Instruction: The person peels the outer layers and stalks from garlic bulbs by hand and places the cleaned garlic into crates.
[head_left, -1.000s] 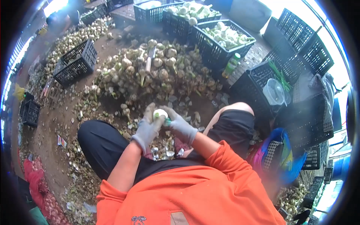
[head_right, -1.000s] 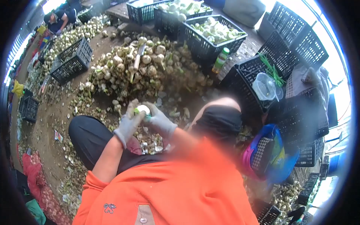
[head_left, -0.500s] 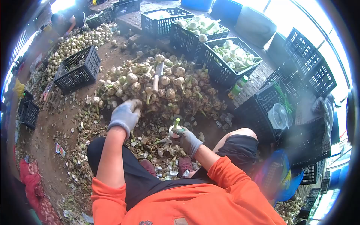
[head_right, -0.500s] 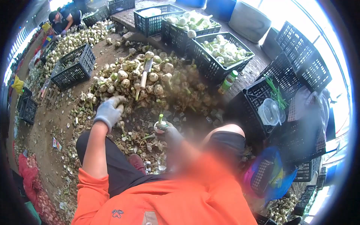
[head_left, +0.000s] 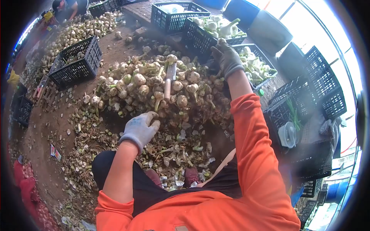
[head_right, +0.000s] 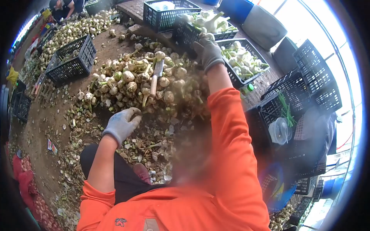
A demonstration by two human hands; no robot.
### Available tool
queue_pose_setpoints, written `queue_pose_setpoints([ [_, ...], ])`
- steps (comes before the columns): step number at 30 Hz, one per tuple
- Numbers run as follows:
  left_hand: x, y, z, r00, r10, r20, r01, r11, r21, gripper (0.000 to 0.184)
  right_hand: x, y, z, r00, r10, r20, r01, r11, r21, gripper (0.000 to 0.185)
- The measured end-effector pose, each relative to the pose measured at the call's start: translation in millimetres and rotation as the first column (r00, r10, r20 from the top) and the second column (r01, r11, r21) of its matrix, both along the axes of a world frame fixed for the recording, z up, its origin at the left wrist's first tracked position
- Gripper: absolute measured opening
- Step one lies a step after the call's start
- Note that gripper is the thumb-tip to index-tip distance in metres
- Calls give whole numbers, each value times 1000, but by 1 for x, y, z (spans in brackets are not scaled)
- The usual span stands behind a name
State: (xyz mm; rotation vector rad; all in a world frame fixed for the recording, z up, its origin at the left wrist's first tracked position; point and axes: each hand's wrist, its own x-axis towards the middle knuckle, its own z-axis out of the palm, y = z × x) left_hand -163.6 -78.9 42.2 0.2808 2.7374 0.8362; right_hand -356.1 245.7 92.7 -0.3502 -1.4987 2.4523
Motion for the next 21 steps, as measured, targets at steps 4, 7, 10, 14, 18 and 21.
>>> queue_pose_setpoints([
  [4, -2, 0, 1, 1000, -28, 10, 28, 1000, 8, 37, 5, -4, -50, 963, 237, -129, -222, 967, 121, 32],
  [7, -1, 1, -5, 998, -58, 19, 58, 998, 22, 38, 70, -34, -76, 944, 295, 147, -311, 945, 102, 35],
  [10, 2, 1, -6, 997, -71, 23, 70, 997, 46, 39, 96, -28, -132, 916, 298, 270, -306, 952, -13, 32],
  [14, 6, 1, -8, 997, -69, -35, 71, 997, 40, 38, 113, 1, -182, 889, 283, 361, -311, 950, 20, 30],
  [18, 11, -1, -9, 996, -44, -80, 52, 994, 94, 38, 123, 5, -196, 840, 213, 498, -294, 952, 88, 29],
  [21, 11, -1, -11, 999, -37, -30, 39, 996, 82, 40, 130, -6, -207, 796, 190, 574, -368, 906, 210, 27],
])
